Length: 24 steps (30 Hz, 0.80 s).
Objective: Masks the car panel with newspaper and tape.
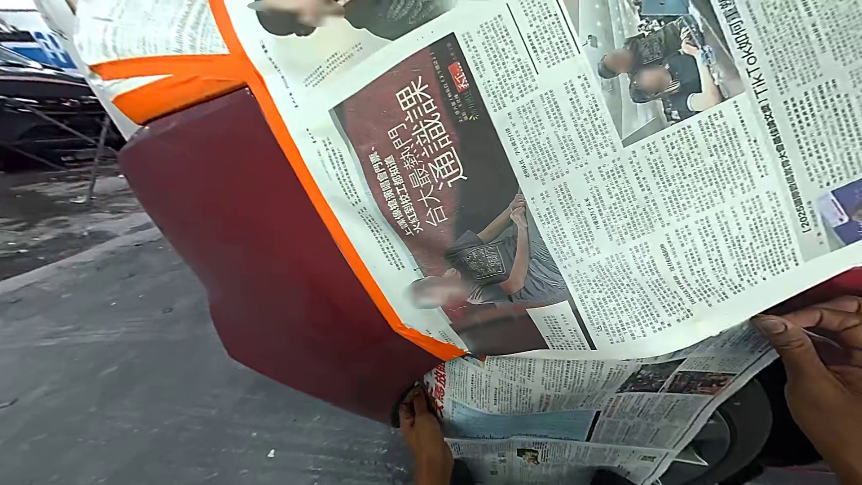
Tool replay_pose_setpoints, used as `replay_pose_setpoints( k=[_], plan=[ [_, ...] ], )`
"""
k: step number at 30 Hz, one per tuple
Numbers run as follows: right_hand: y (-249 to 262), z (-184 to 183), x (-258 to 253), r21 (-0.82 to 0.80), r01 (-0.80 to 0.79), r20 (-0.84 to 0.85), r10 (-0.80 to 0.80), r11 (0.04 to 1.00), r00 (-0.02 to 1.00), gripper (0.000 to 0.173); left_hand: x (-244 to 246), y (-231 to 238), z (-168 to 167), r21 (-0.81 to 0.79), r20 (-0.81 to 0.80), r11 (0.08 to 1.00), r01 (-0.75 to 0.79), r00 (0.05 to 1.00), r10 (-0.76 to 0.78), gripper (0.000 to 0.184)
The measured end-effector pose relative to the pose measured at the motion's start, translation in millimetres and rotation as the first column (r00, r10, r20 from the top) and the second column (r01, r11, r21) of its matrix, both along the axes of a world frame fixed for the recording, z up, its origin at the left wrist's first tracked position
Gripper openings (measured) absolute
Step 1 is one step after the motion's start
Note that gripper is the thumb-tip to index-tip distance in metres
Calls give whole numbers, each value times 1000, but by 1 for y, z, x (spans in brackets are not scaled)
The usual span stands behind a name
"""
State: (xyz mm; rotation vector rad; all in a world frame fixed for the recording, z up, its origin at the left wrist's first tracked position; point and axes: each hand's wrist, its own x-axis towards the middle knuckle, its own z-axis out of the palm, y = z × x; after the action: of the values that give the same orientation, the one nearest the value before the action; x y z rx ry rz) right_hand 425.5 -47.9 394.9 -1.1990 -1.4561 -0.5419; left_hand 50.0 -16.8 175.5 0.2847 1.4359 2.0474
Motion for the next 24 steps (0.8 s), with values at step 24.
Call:
replay_pose_setpoints(
  k=[24],
  plan=[
    [10, 8, 8, 9, 60, 43, -60, 998, 997, 45, 63, 8, 173, 364, -820, 879, 306, -342, 459, 62]
  ],
)
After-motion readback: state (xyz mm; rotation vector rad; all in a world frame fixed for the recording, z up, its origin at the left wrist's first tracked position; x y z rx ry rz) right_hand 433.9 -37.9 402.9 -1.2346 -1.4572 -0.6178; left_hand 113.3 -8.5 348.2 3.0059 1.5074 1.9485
